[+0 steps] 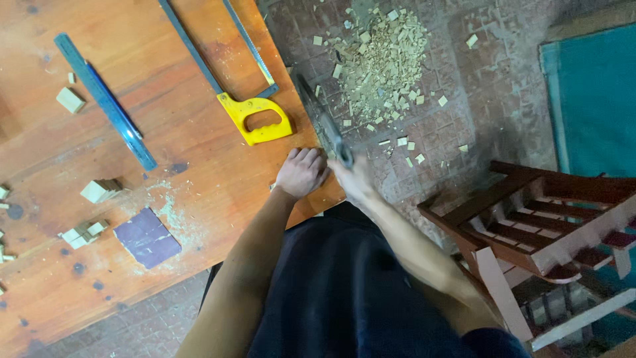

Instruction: The person sands small wooden blocks using a piece of sandpaper on a workbench and then uses a hand saw to cut a small wooden piece.

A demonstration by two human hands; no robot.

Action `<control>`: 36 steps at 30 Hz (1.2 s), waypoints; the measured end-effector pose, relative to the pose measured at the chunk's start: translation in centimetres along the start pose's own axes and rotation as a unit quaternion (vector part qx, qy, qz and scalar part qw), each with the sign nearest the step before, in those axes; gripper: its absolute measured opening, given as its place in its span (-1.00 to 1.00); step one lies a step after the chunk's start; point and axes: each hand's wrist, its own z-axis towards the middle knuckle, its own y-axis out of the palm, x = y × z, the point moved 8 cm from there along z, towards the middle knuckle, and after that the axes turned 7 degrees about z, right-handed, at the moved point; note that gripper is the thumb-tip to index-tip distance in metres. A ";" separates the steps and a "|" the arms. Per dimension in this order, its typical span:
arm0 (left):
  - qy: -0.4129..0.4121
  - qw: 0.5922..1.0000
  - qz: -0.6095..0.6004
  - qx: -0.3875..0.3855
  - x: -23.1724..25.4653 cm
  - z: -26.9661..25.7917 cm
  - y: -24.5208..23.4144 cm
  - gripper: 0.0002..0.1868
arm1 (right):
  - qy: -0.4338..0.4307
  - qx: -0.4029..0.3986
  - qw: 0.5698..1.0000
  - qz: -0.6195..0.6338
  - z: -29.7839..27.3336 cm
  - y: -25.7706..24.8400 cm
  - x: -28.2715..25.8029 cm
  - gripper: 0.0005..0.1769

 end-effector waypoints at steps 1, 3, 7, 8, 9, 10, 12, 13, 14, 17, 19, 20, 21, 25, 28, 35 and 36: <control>-0.006 1.000 -0.005 -0.006 0.0 -0.1 0.0 -0.76 | -0.045 -0.002 0.999 -0.028 0.2 -0.9 1.2 -0.64; -0.013 1.000 -0.010 -0.008 0.1 0.3 -0.2 -0.74 | -0.093 -0.002 0.994 -0.058 0.7 -1.8 3.6 -0.61; -0.008 1.000 0.002 -0.016 0.7 0.4 -0.8 -0.72 | -0.123 -0.003 0.989 -0.078 0.7 -1.7 5.1 -0.49; -0.010 1.000 0.004 -0.014 0.6 0.3 -0.8 -0.72 | -0.119 -0.010 0.990 -0.072 0.8 -1.6 4.8 -0.47; -0.011 1.000 0.009 -0.013 0.2 0.2 -0.7 -0.72 | -0.122 -0.013 0.990 -0.072 -0.2 -0.9 2.3 -0.47; -0.002 1.000 0.004 -0.024 0.5 0.1 -0.3 -0.72 | -0.093 -0.018 0.995 0.041 -1.5 -0.8 0.6 -0.50; 0.007 0.999 0.001 -0.035 0.7 0.0 0.2 -0.72 | -0.065 -0.024 0.986 0.153 -2.6 -0.4 -1.9 -0.46; 0.008 1.000 -0.001 -0.024 0.7 0.0 0.2 -0.71 | -0.050 -0.025 0.988 0.142 -2.3 -0.1 -2.5 -0.50; 0.009 1.000 -0.004 -0.014 0.6 -0.1 0.2 -0.70 | -0.034 -0.026 0.990 0.133 -2.0 0.3 -3.0 -0.54; 0.000 1.000 0.010 -0.029 0.5 -0.2 0.3 -0.70 | -0.065 -0.037 0.990 0.120 -2.0 0.3 -1.7 -0.51; -0.031 0.999 0.009 -0.030 -0.2 -0.2 0.5 -0.69 | -0.086 -0.038 0.992 0.082 -3.8 -0.5 -2.9 -0.51; -0.055 0.998 0.006 -0.029 -0.7 -0.1 0.6 -0.67 | -0.111 -0.033 0.992 0.047 -4.8 -1.0 -3.7 -0.52; -0.056 0.998 0.002 -0.030 -0.7 -0.5 0.5 -0.67 | -0.108 -0.032 0.993 0.046 -5.5 -1.5 -3.2 -0.52; -0.052 0.998 0.007 -0.029 -0.7 0.0 -0.1 -0.72 | -0.141 -0.041 0.989 0.021 -8.8 -3.2 -3.9 -0.55; -0.035 0.999 0.001 -0.020 -0.2 0.3 -0.6 -0.72 | -0.155 -0.051 0.985 0.057 -10.3 -4.5 -3.7 -0.53; -0.014 0.999 0.012 -0.026 0.0 -0.2 0.3 -0.66 | -0.119 -0.095 0.967 0.203 -13.0 -5.8 -4.9 -0.53; -0.014 0.999 0.013 -0.026 -0.1 -0.2 0.3 -0.66 | -0.119 -0.096 0.967 0.204 -13.4 -6.0 -5.6 -0.53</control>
